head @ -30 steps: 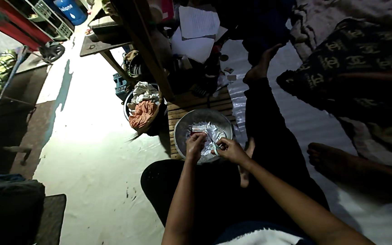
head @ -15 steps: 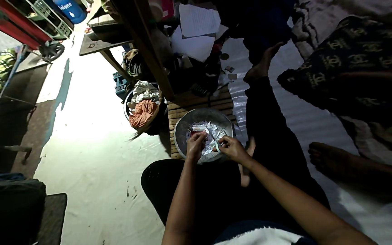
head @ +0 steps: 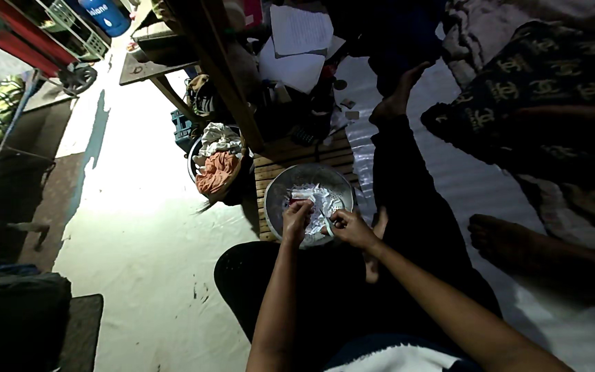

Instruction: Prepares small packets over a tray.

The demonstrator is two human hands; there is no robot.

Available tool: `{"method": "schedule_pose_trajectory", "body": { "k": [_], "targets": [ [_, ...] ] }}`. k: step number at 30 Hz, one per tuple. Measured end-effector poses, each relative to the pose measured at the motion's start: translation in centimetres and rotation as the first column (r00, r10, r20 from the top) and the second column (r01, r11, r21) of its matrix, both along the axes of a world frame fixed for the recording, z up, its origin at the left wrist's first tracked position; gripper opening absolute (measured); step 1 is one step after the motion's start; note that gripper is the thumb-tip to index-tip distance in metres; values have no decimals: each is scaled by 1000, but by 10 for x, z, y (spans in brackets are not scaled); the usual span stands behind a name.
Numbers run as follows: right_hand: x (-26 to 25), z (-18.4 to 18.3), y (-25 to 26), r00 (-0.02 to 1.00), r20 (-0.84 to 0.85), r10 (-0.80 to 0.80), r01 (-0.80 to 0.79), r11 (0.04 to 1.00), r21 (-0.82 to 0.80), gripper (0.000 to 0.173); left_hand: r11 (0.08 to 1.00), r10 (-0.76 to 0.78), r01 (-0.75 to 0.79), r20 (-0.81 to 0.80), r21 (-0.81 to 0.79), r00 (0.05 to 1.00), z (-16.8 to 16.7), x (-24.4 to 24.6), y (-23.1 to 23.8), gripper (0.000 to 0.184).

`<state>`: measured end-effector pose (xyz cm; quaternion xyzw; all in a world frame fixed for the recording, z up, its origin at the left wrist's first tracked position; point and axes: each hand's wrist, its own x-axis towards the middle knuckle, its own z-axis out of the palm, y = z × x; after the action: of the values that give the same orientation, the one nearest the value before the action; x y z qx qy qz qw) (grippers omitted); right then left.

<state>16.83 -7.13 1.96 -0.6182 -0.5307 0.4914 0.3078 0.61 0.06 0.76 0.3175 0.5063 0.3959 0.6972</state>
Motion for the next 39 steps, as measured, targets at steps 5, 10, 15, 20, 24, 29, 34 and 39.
{"method": "schedule_pose_trajectory", "body": {
  "k": [5,10,15,20,24,29,34,39],
  "targets": [
    [0,2,0,1000,8,-8,8,1000,1,32,999,-33,33,-11,4,999,3,1,0,10],
    [-1,2,-2,1000,-17,-24,24,1000,16,31,1000,-25,26,14,-6,1000,4,0,-1,9],
    [-3,2,-2,998,-26,-58,59,998,19,29,1000,-26,26,29,-15,999,5,0,-2,10],
    [-2,8,0,993,-30,-111,110,993,-31,26,999,-47,48,37,-12,998,5,-1,-2,10],
    [2,5,2,995,-25,-102,101,994,-32,26,999,-46,46,31,1,998,4,-2,-2,10],
    [0,0,-2,999,-31,-24,23,999,-36,35,1000,-3,3,33,5,999,0,-2,-1,9],
    [-4,3,-3,998,-46,-31,30,999,-31,31,1000,-30,30,-2,9,1000,0,-1,-1,8],
    [-3,1,-2,999,-18,-28,28,999,-18,30,999,-40,40,0,21,999,1,-1,-1,9]
  ]
}}
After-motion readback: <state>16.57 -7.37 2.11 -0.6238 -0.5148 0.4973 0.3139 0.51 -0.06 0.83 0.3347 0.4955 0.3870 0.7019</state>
